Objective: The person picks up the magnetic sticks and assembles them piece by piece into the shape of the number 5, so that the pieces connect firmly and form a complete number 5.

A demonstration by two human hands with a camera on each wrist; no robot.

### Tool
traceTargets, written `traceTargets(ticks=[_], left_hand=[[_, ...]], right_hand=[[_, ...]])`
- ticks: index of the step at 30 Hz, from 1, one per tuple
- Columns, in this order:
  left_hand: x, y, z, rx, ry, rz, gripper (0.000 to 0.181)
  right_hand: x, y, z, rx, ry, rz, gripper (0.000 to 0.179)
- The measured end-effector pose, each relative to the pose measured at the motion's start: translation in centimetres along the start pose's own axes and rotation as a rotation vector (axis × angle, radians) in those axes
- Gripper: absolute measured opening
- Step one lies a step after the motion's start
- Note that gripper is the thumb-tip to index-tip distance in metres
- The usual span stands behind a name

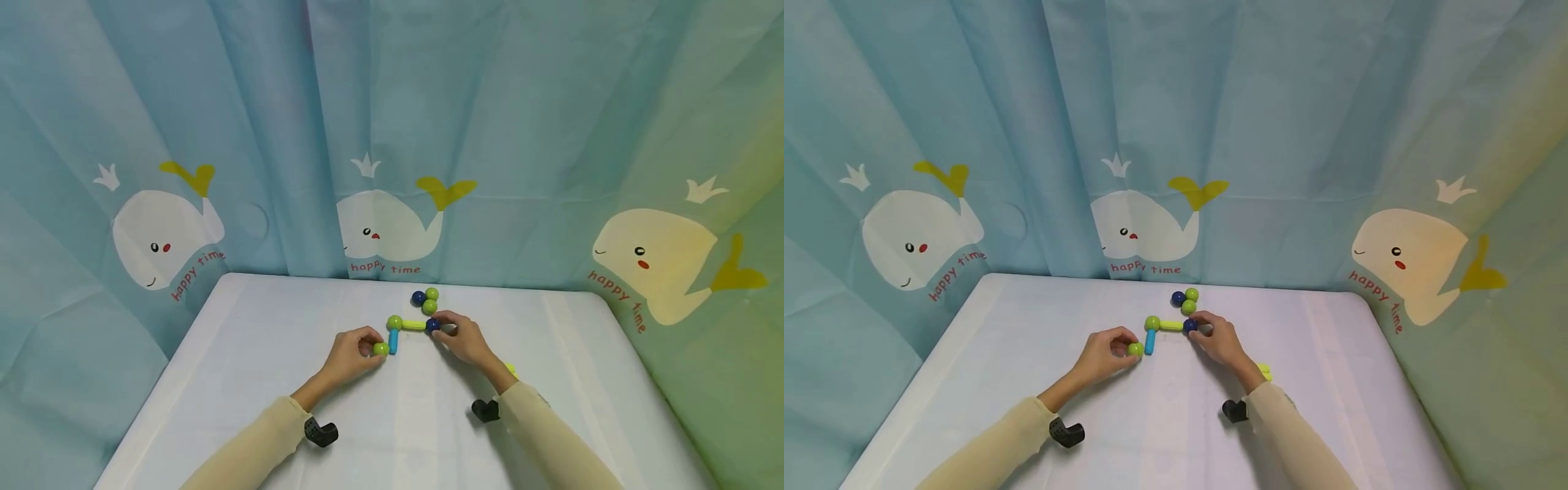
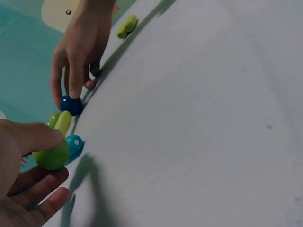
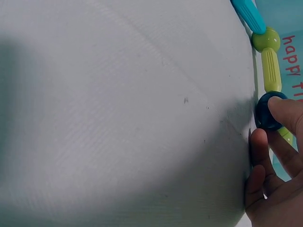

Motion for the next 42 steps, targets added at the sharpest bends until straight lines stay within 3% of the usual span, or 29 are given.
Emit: traceTargets(ticks=[9,22,32,42], left_hand=[[-1.2,0.1,-0.6,0.007,-0.089,0.009,0.022],[-1.5,0.2,-0.7,-0.004,-0.104,0.041,0.024],[-1.7,0.2,-0.9,0.005,-0.099,0.046,0.024],[-1.5,0.3,-0.9,-0.026,-0.063,0.036,0.022]], right_hand=[[0.1,0.0,0.2,0.009,-0.007,0.014,0.037],[0.4,-0.3,0.3,0.049,-0.02,-0.028,0.04],[2.4,-3.3,0.3,0.254,-0.089,-0.113,0.047],[2.4,-6.9,0.6,0.338,-0.264,-0.075,0.045]])
Point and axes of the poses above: each hand's wrist, its own z-axis towards the middle knuckle, its own x-axis out of the back of the hand, y = z × x, the point moved 7 cm from there along z, towards the middle knuckle, and after that the axes turned 6 degrees about x, right-handed, at the moved point
